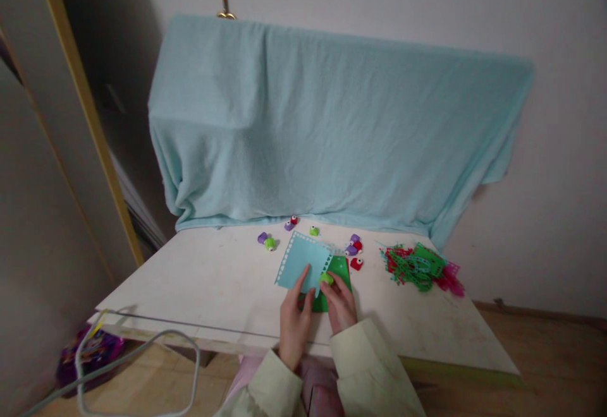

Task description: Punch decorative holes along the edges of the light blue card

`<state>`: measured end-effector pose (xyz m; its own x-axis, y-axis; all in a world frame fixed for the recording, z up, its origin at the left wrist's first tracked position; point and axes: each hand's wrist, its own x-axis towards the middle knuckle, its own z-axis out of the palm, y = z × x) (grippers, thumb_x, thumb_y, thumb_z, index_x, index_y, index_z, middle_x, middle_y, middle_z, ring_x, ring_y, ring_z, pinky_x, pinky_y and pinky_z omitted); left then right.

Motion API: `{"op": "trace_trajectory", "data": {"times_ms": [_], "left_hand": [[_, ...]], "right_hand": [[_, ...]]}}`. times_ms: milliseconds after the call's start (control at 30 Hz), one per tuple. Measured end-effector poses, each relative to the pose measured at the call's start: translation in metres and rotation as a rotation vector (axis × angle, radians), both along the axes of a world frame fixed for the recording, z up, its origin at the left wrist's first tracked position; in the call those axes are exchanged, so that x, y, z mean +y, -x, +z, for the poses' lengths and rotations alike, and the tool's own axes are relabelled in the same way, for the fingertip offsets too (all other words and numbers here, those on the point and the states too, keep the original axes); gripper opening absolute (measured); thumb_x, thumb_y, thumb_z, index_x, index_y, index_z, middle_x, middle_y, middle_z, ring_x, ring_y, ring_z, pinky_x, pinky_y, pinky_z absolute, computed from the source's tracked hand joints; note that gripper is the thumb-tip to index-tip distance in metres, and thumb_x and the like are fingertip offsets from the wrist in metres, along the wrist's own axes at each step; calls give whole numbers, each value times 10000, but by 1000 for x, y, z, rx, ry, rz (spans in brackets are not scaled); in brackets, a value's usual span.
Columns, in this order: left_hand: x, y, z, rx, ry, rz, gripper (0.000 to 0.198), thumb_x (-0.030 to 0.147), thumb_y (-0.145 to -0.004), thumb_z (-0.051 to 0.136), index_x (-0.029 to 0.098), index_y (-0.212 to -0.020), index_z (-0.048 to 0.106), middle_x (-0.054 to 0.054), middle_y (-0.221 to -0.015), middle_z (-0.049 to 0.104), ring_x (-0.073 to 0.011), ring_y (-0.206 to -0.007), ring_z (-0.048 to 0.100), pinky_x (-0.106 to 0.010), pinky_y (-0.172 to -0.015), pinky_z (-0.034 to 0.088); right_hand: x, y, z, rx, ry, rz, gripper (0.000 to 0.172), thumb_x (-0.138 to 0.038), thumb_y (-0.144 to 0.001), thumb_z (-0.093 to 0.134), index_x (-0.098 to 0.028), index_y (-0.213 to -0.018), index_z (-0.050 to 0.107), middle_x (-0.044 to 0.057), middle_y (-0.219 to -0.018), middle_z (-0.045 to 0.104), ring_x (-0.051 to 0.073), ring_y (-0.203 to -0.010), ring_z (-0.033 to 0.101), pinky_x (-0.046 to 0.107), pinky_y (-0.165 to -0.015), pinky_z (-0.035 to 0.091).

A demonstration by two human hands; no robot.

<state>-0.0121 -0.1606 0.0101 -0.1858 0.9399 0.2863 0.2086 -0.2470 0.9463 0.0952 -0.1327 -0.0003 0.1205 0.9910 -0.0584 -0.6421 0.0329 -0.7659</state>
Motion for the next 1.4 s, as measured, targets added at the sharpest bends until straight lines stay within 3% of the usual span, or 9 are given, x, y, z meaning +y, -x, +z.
{"op": "trace_trajectory", "data": {"times_ms": [100,300,400,467,567,800,1000,1200,1400], "left_hand": [[2,2,-3,-36,-4,-20,434,321,-901,496,278,-1332,476,-27,-1382,476,-207,-1252,451,-352,-1070,336],[2,2,2,-80,11,-45,442,343,-896,496,261,-1331,477,-34,-1371,488,-211,-1186,502,-336,-1012,387],[-1,2,7,-70,45,-55,466,366,-894,491,256,-1346,458,-45,-1338,519,-176,-919,612,-301,-841,483],[-2,2,9,-61,81,-59,496,387,-886,495,242,-1358,443,-55,-1239,595,-143,-718,603,-279,-713,502],[-3,3,9,-63,111,-54,534,415,-862,523,220,-1354,450,-49,-1059,678,-138,-640,581,-267,-666,501],[-2,4,10,-57,107,-55,531,430,-849,522,216,-1333,478,-57,-1027,684,-160,-698,612,-290,-690,523],[-2,4,8,-59,108,-83,524,399,-855,523,233,-1347,458,-50,-1117,658,-160,-721,625,-299,-709,532],[1,5,1,-34,73,-101,470,333,-882,499,280,-1346,452,-37,-1325,528,-188,-937,622,-340,-900,478],[1,4,0,-56,50,-104,459,304,-885,504,276,-1341,460,-27,-1371,484,-215,-1146,532,-353,-1010,399]], "right_hand": [[0,1,-2,-33,0,27,385,-214,-647,809,-162,-1008,685,68,-1007,699,188,-929,616,331,-888,448],[1,1,-7,-118,10,28,353,-251,-652,804,-153,-973,695,66,-957,699,183,-862,610,312,-806,464],[1,2,-6,-125,34,6,334,-256,-643,809,-158,-943,700,46,-878,690,152,-774,591,267,-704,463],[1,2,-4,-105,48,-7,331,-256,-628,818,-160,-924,703,38,-847,679,135,-726,570,243,-633,447],[0,3,-2,-75,52,-20,338,-258,-613,826,-162,-912,704,40,-840,665,115,-675,536,217,-550,403],[1,2,-5,-96,29,-2,312,-250,-619,824,-158,-889,697,11,-737,599,63,-550,400,197,-452,271],[0,2,-3,-78,21,27,285,-235,-639,812,-162,-887,694,11,-742,585,72,-567,413,201,-456,268],[-1,1,-4,-52,22,63,290,-211,-641,809,-170,-903,693,9,-754,595,81,-597,450,203,-480,306],[-1,3,-4,-65,33,50,320,-232,-607,825,-166,-889,687,9,-741,611,90,-586,470,212,-489,332]]}}
